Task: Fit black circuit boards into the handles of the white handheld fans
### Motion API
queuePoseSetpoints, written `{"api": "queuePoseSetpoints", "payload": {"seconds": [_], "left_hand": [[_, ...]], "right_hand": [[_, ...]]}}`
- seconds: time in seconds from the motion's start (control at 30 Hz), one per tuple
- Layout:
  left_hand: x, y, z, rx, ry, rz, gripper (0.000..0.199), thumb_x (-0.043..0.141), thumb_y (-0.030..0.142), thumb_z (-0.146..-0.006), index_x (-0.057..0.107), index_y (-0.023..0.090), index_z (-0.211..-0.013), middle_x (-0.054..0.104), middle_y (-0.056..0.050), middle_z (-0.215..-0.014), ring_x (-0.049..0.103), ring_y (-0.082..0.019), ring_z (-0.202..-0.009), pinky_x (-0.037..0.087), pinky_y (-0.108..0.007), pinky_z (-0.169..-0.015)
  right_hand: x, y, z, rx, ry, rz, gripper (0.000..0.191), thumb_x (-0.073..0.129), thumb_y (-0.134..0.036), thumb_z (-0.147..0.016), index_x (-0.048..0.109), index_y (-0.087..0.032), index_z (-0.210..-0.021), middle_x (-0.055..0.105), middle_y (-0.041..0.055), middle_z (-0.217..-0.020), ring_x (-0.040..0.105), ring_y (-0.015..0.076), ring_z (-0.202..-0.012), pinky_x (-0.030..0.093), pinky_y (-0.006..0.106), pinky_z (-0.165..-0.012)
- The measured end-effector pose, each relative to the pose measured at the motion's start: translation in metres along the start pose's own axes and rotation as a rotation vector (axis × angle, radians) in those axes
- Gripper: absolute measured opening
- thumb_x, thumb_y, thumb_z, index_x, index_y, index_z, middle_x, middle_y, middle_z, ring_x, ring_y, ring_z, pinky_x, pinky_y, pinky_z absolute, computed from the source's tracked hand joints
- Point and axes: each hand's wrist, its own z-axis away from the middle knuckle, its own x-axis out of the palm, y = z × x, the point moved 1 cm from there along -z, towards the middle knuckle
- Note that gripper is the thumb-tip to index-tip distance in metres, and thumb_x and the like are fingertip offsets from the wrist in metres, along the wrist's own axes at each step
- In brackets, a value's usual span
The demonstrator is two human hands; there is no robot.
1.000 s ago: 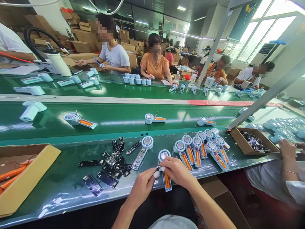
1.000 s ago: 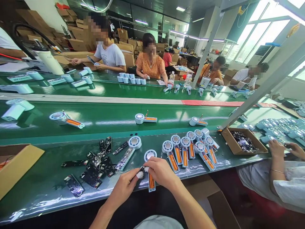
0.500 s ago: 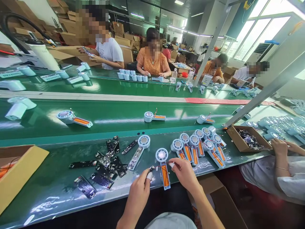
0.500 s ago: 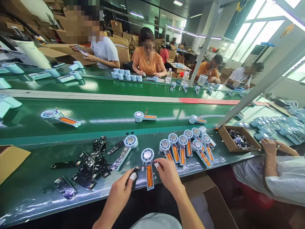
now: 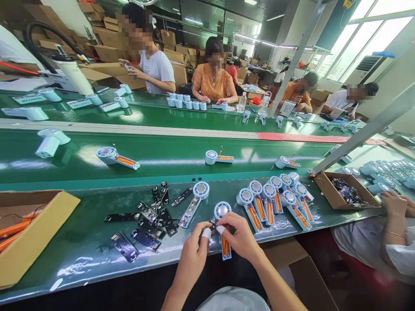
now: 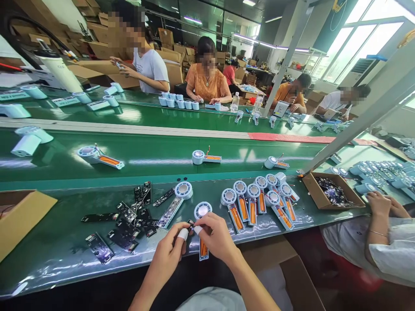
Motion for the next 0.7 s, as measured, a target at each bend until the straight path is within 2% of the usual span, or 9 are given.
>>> {"api": "queuePoseSetpoints", "payload": {"seconds": [0.2,0.33,0.47,0.7], "left_hand": [[0.0042,0.0031,-0.0056,-0.094,-0.073,0.166,0.047,0.052,0.061,-0.084,0.068,0.019,-0.093,0.043,0.008,-0.049,0.04,-0.013,-0.042,0.03,-0.023,-0.041],[0.0052,0.0031,-0.0073,-0.14,-0.121,0.211,0.053,0.051,0.068,-0.081,0.066,0.017,-0.086,0.045,0.008,-0.048,0.04,-0.011,-0.04,0.031,-0.023,-0.042],[0.0023,0.0047,-0.0081,-0.163,-0.15,0.237,0.049,0.056,0.066,-0.078,0.063,0.018,-0.073,0.045,0.007,-0.048,0.039,-0.01,-0.04,0.031,-0.023,-0.043],[0.0038,0.0021,-0.0075,-0.207,-0.117,0.266,0.04,0.061,0.054,-0.072,0.066,0.015,-0.083,0.041,0.01,-0.045,0.035,-0.009,-0.041,0.03,-0.022,-0.043]], "right_hand": [[-0.0018,0.0034,0.0037,-0.06,-0.035,0.07,0.016,0.057,-0.015,-0.091,0.072,-0.021,-0.093,0.064,0.0039,-0.09,0.059,0.0134,-0.07,0.051,0.024,-0.064],[-0.0013,0.007,0.0054,-0.136,-0.063,0.176,0.02,0.055,-0.017,-0.096,0.074,-0.022,-0.098,0.064,0.0055,-0.093,0.063,0.0163,-0.082,0.052,0.026,-0.073],[-0.0008,0.0075,0.0055,-0.173,-0.054,0.158,0.022,0.053,-0.018,-0.098,0.075,-0.021,-0.096,0.064,0.0057,-0.093,0.064,0.0168,-0.085,0.052,0.027,-0.077],[-0.0063,0.0033,0.0063,-0.112,-0.114,0.145,0.02,0.059,-0.009,-0.089,0.075,-0.021,-0.095,0.066,0.005,-0.095,0.065,0.0173,-0.088,0.052,0.027,-0.08]]}}
